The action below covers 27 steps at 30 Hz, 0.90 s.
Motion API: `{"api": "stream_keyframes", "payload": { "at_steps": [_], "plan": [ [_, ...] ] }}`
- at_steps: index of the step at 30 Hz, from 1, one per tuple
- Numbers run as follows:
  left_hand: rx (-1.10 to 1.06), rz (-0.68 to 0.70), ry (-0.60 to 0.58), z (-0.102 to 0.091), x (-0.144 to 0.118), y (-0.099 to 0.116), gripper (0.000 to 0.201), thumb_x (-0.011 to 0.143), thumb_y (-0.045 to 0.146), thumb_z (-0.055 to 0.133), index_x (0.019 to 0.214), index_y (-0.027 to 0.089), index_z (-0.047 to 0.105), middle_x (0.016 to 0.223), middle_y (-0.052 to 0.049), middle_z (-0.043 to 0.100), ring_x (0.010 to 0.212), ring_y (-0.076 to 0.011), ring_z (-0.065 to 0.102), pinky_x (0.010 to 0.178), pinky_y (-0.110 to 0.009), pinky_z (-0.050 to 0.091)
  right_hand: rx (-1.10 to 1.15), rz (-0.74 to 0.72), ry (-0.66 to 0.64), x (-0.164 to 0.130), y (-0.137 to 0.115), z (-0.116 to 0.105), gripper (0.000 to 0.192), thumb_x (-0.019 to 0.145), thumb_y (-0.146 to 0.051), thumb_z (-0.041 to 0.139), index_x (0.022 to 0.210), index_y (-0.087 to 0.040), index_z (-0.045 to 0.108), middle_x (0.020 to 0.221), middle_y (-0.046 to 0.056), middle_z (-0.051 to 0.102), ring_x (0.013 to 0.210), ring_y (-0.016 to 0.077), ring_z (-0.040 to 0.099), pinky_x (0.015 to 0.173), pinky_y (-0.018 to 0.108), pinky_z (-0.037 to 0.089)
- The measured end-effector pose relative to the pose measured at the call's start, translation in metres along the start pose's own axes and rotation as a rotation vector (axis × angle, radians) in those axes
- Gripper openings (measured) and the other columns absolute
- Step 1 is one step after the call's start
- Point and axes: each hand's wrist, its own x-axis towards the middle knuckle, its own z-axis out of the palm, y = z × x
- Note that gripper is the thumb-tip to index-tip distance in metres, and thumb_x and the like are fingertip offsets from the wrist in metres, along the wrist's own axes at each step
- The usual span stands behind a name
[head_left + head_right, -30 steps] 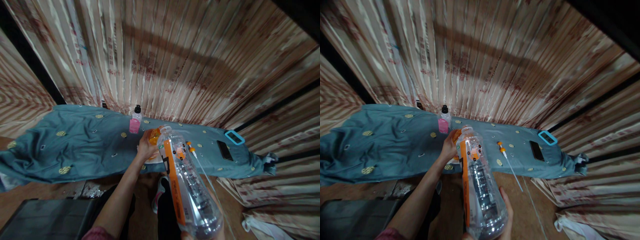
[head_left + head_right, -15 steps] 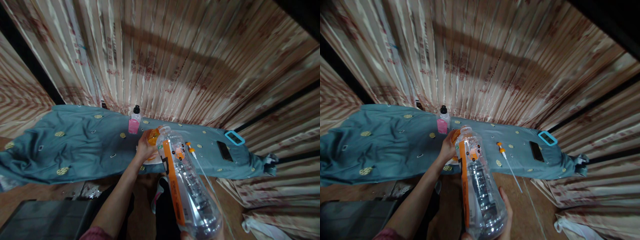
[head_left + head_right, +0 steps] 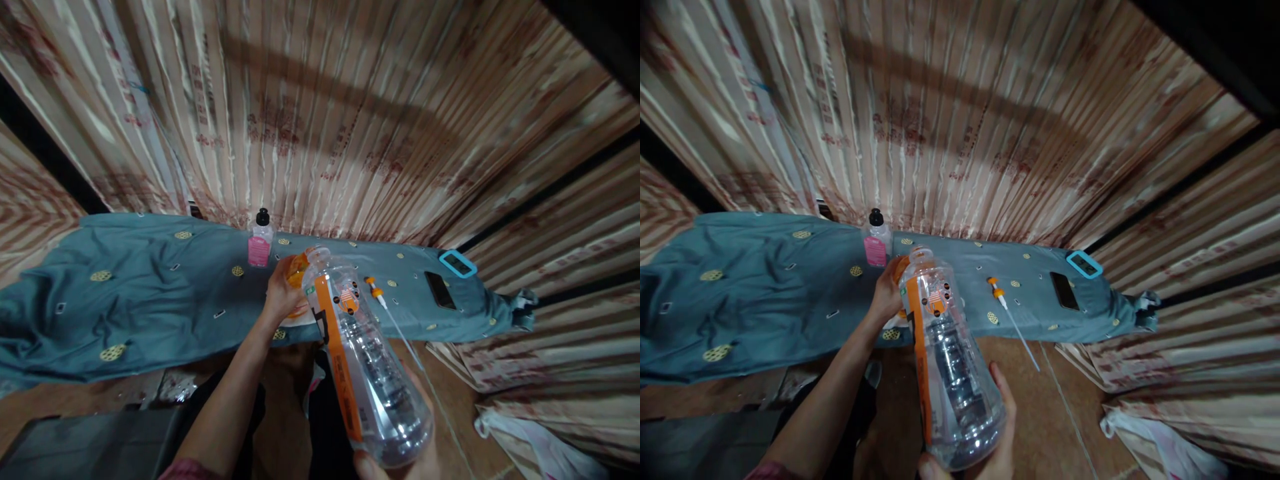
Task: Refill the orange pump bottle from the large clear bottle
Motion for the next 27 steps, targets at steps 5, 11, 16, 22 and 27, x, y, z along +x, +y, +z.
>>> {"api": "stream_keyframes", "payload": {
  "at_steps": [5, 11, 16, 22, 27],
  "plan": [
    [-0.049, -0.019, -0.005, -0.002, 0.001, 0.006, 0.056, 0.068, 0.041, 0.083, 0.114, 0.017, 0.064, 0.114, -0.013, 0.073, 0.105, -0.0297, 0.074, 0.099, -0.047, 0.06, 0.035, -0.013, 0.025, 0.001, -0.006, 0.005, 0.088, 0.072, -0.065, 0.088, 0.146, -0.033, 0.054, 0.134, 0.002, 0.073, 0.113, 0.0199, 0.077, 0.09, 0.024, 0.059],
    [-0.086, -0.054, -0.016, -0.001, 0.001, 0.013, 0.059, 0.063, 0.038, 0.087, 0.114, 0.018, 0.062, 0.112, -0.012, 0.075, 0.105, -0.0295, 0.075, 0.099, -0.046, 0.061, -0.016, -0.038, 0.01, 0.001, -0.007, 0.003, 0.091, 0.075, -0.067, 0.084, 0.149, -0.028, 0.05, 0.133, 0.007, 0.073, 0.11, 0.0233, 0.078, 0.087, 0.028, 0.062],
    [-0.039, -0.084, -0.018, -0.003, -0.001, 0.024, 0.058, 0.065, 0.041, 0.085, 0.113, 0.018, 0.062, 0.113, -0.011, 0.076, 0.106, -0.0299, 0.075, 0.101, -0.048, 0.061, -0.03, -0.042, 0.015, -0.001, -0.003, -0.001, 0.097, 0.073, -0.068, 0.085, 0.149, -0.021, 0.049, 0.139, 0.013, 0.07, 0.117, 0.0281, 0.076, 0.092, 0.033, 0.063],
    [0.072, -0.115, -0.012, -0.004, -0.001, 0.036, 0.057, 0.066, 0.044, 0.083, 0.112, 0.016, 0.064, 0.112, -0.013, 0.075, 0.104, -0.0303, 0.075, 0.099, -0.045, 0.06, 0.052, -0.009, -0.01, -0.001, -0.007, 0.0, 0.096, 0.069, -0.065, 0.09, 0.148, -0.028, 0.049, 0.132, 0.005, 0.076, 0.113, 0.021, 0.078, 0.092, 0.024, 0.062],
    [0.046, -0.103, -0.042, -0.005, -0.001, 0.037, 0.053, 0.066, 0.039, 0.082, 0.112, 0.018, 0.064, 0.11, -0.01, 0.078, 0.101, -0.0286, 0.076, 0.095, -0.043, 0.062, 0.1, 0.034, 0.051, -0.001, -0.009, 0.004, 0.096, 0.063, -0.066, 0.093, 0.144, -0.032, 0.055, 0.133, 0.001, 0.076, 0.117, 0.019, 0.076, 0.095, 0.022, 0.06]
  ]
}}
